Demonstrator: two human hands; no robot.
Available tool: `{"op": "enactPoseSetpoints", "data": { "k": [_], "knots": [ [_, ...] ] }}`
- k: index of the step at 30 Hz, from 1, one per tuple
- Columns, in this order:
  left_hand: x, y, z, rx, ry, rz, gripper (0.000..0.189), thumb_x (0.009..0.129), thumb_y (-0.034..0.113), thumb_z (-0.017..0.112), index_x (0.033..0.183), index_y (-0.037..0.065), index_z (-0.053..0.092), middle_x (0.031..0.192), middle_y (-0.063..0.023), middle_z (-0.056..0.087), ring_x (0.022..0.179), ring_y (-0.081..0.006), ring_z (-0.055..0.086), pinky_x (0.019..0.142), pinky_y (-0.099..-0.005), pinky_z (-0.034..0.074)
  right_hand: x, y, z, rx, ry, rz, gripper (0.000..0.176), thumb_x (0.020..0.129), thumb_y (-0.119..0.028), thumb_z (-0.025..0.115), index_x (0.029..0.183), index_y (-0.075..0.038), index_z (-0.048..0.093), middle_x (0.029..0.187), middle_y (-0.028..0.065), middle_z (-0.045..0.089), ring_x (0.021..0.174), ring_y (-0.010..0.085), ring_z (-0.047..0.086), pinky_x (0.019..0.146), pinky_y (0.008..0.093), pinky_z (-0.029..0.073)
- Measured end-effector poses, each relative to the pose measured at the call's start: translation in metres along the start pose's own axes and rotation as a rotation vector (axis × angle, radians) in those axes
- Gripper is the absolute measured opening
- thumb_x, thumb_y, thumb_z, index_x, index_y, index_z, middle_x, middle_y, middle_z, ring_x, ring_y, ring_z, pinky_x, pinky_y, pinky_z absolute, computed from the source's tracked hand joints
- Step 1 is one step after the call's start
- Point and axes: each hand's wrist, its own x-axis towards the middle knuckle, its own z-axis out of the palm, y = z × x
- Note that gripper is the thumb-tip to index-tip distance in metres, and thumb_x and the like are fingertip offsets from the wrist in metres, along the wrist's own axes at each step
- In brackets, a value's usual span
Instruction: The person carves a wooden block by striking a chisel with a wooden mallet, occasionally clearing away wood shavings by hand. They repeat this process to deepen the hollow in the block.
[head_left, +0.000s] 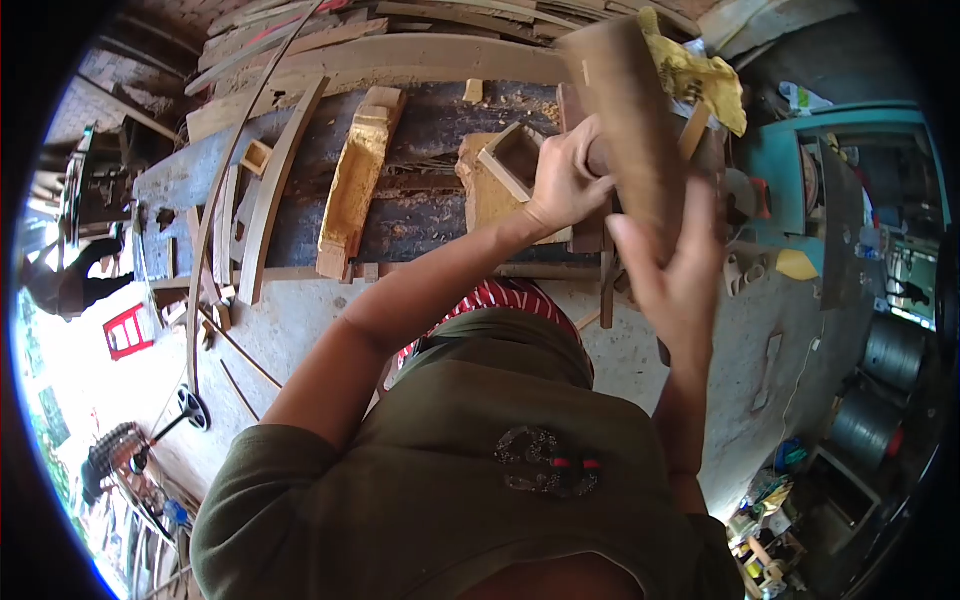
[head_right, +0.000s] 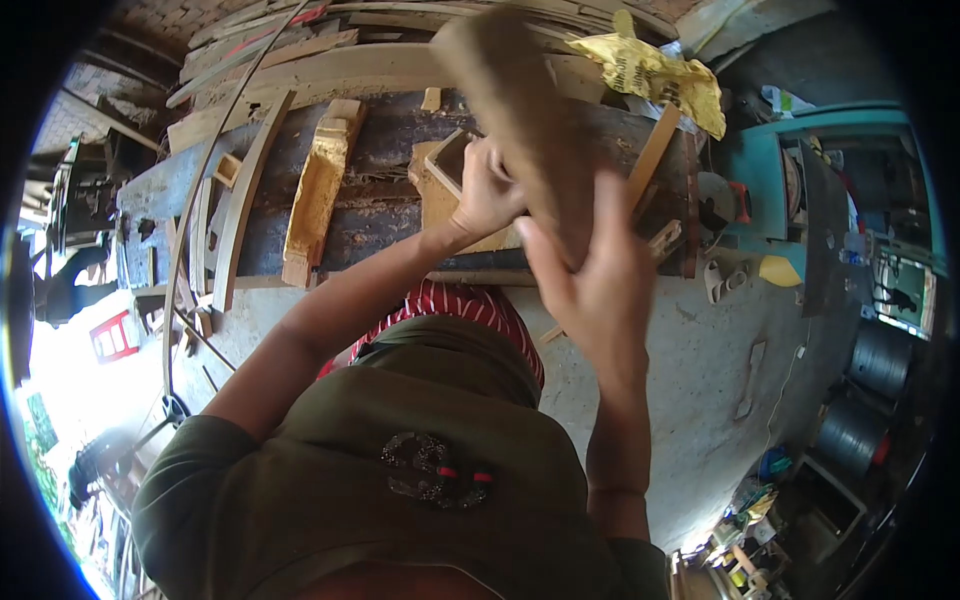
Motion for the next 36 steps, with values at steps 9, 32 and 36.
{"op": "enactPoseSetpoints", "data": {
  "k": [9, 32, 36],
  "knots": [
    [0.057, -0.018, -0.051, -0.076, 0.094, -0.239, 0.023, 0.082, 0.012, 0.075, 0.094, 0.003, 0.056, 0.075, -0.0006, 0.061, 0.068, -0.0076, 0.057, 0.065, -0.0276, 0.05, -0.012, 0.014, 0.004, 0.317, 0.103, 0.215, 0.064, 0.089, -0.024, 0.072, 0.14, 0.001, 0.044, 0.125, 0.0214, 0.062, 0.115, 0.0286, 0.062, 0.099, 0.0388, 0.046],
    [0.024, -0.007, 0.008, 0.065, 0.063, -0.077, 0.033, 0.069, 0.016, 0.077, 0.095, 0.003, 0.063, 0.084, -0.0202, 0.067, 0.083, -0.0399, 0.068, 0.073, -0.0369, 0.055, 0.011, 0.01, -0.007, 0.072, -0.064, 0.177, 0.065, 0.087, -0.021, 0.075, 0.139, 0.0, 0.042, 0.115, 0.0243, 0.065, 0.104, 0.0322, 0.067, 0.089, 0.0391, 0.051],
    [0.025, -0.006, 0.005, 0.071, 0.083, -0.136, 0.03, 0.069, 0.015, 0.076, 0.092, 0.003, 0.06, 0.083, -0.0213, 0.065, 0.082, -0.0433, 0.065, 0.069, -0.0405, 0.054, 0.013, 0.011, -0.006, 0.106, 0.067, -0.012, 0.059, 0.086, -0.022, 0.075, 0.134, -0.001, 0.047, 0.114, 0.0267, 0.065, 0.105, 0.0358, 0.068, 0.087, 0.0412, 0.051]
  ]
}}
